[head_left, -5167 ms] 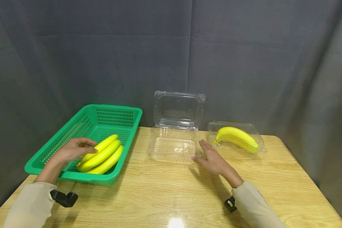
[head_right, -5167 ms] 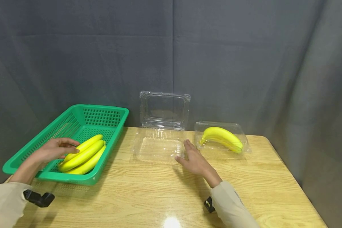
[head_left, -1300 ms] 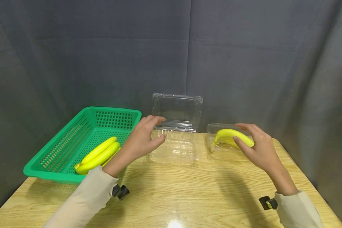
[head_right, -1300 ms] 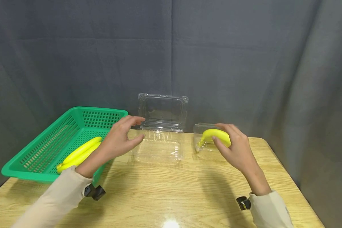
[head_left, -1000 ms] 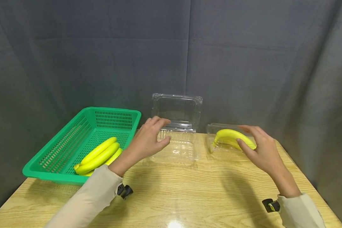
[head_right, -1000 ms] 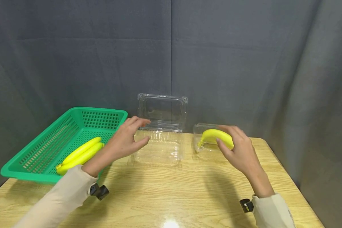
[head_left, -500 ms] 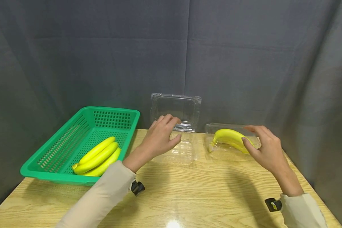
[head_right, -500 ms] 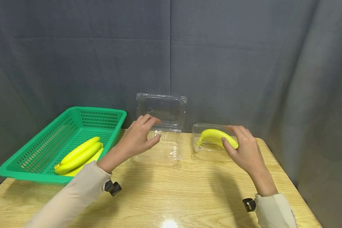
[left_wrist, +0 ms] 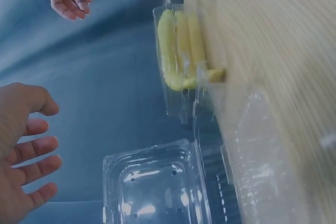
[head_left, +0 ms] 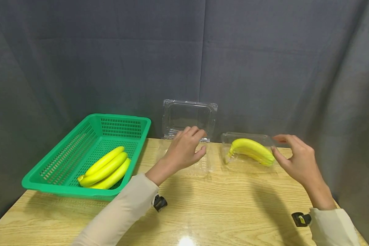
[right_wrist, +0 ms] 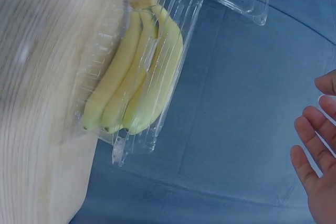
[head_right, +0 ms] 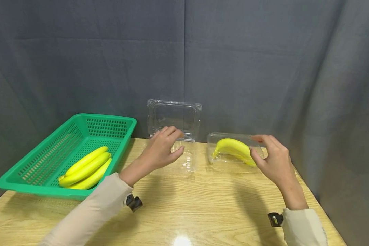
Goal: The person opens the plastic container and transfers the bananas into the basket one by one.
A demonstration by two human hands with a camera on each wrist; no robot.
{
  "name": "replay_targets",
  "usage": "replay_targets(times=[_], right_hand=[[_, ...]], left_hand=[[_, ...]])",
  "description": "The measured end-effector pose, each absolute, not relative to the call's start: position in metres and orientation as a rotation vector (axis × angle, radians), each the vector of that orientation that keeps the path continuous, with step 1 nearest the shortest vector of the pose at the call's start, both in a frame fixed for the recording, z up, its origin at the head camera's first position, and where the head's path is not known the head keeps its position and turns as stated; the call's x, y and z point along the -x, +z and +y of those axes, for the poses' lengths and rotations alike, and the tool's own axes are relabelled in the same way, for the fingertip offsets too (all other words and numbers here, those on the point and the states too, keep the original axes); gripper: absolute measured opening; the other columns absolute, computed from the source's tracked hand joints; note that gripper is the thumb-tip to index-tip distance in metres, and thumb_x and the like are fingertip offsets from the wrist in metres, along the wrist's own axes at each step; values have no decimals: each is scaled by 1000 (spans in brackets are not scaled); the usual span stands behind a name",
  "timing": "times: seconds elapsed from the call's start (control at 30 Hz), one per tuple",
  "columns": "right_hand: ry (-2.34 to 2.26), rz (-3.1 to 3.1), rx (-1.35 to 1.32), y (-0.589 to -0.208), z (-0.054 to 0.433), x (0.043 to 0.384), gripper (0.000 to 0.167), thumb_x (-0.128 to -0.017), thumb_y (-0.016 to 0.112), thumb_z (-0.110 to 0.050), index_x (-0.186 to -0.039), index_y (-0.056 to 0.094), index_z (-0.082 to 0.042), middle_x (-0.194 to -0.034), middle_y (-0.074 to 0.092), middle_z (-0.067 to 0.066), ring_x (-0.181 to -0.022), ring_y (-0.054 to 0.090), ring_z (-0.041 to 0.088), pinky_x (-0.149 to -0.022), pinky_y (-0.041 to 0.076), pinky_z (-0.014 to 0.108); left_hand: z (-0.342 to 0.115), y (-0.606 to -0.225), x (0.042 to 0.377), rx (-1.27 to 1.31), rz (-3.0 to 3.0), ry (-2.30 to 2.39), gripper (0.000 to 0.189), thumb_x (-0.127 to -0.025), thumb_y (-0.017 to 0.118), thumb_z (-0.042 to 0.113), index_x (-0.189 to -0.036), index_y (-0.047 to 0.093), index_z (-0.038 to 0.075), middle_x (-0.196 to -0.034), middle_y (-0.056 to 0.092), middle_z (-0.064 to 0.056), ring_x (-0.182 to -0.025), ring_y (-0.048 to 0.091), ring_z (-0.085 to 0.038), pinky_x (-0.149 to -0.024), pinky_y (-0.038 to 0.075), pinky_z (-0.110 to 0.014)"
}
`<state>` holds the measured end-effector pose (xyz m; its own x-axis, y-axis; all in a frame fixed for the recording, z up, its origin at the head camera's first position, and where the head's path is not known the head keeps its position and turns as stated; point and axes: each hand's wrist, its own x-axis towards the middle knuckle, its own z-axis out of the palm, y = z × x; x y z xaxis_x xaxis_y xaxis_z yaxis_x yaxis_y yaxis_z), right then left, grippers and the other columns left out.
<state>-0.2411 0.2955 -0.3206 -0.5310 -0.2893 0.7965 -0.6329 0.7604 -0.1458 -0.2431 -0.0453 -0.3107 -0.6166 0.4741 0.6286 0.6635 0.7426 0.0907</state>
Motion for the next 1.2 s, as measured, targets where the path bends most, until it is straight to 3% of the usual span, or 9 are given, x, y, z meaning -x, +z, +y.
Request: replay_targets(times=[0.17, 0.53, 0.9, 1.2], right_hand=[[591, -2141, -679, -322, 301, 243, 32, -74, 74, 2, -105, 66, 1, -97, 66, 13, -88, 63, 30, -86, 31, 5], [571, -2184, -648, -332, 307, 245, 29, -77, 73, 1, -105, 66, 1, -99, 66, 13, -89, 64, 30, -83, 33, 9], [566, -2265, -554, -341, 321, 247, 24, -80, 70, -2, -104, 65, 2, -98, 67, 16, -89, 61, 33, -71, 45, 50], [571, -2324, -535, -349, 327, 248, 24, -81, 70, -4, -104, 64, 2, -98, 66, 18, -89, 61, 36, -71, 46, 54]], left_hand=[[-37, -314, 247, 883, -2327, -477, 21, -86, 66, 14, -106, 65, 8, -100, 63, -4, -90, 57, -22, -77, 47, -38], [-25, -320, 253, 918, -2323, -499, 18, -88, 66, 14, -104, 67, 9, -101, 66, -3, -91, 59, -21, -78, 48, -37], [-5, -328, 260, 975, -2351, -460, 17, -88, 64, 13, -103, 67, 9, -100, 66, -2, -90, 60, -19, -74, 48, -34], [7, -329, 265, 976, -2376, -382, 17, -86, 64, 11, -102, 67, 11, -99, 66, 0, -87, 59, -16, -87, 48, -36]])
